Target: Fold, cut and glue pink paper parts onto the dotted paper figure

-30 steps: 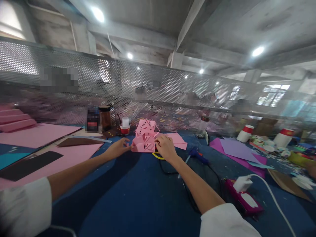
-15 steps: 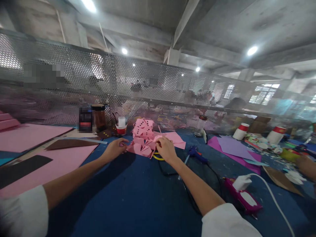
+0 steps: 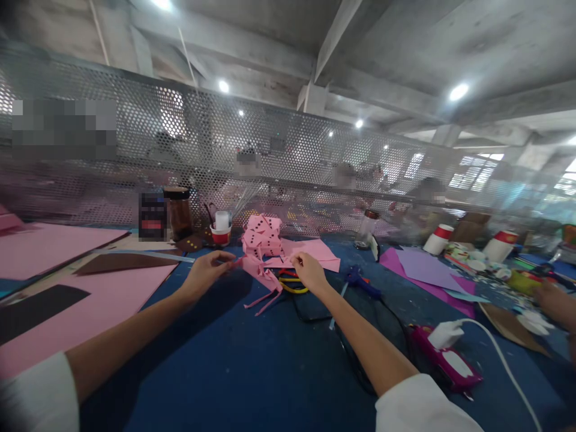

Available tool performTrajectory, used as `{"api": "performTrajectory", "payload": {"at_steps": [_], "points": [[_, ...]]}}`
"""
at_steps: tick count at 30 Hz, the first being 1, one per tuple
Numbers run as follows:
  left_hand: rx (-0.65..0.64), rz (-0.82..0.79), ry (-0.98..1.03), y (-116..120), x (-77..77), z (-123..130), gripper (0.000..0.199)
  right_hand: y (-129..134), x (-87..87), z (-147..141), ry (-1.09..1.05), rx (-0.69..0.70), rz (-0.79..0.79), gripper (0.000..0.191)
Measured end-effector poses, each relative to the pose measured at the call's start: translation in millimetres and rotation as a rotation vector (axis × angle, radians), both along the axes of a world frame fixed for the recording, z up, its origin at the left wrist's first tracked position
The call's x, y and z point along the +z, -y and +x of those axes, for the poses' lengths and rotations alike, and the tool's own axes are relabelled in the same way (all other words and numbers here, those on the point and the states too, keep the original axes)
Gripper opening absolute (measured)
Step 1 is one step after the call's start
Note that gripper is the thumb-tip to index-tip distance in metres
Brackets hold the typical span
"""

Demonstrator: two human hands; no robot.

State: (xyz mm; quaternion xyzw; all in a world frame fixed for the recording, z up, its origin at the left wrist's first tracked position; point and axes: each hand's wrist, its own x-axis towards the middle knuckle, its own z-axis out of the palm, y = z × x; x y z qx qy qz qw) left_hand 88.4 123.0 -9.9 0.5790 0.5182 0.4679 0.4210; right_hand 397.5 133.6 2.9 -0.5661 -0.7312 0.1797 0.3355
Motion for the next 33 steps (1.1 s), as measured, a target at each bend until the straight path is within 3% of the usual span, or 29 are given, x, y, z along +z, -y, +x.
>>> {"api": "performTrajectory", "payload": {"at_steps": [6,14,26,33], "points": [[-0.099,-0.078,0.257,3,3.1,-2,0.037,5,1.9,-11,-0.206,0.185,-0.189,0.031],[-0.229,-0.156,0.594,8,16.3,-1,0.024,32,12.7,-34,-0.462,0.448,-0.421,0.056],[-0.348,-0.177,0.744,12,21.9,-1,0.027,45,16.4,-53,-0.672,0.479,-0.591,0.043],[-0.328,-0.177,0.749,10,21.5,-3,0.018,43,22.1,-62,-0.666,0.489,-0.606,0.051]]}}
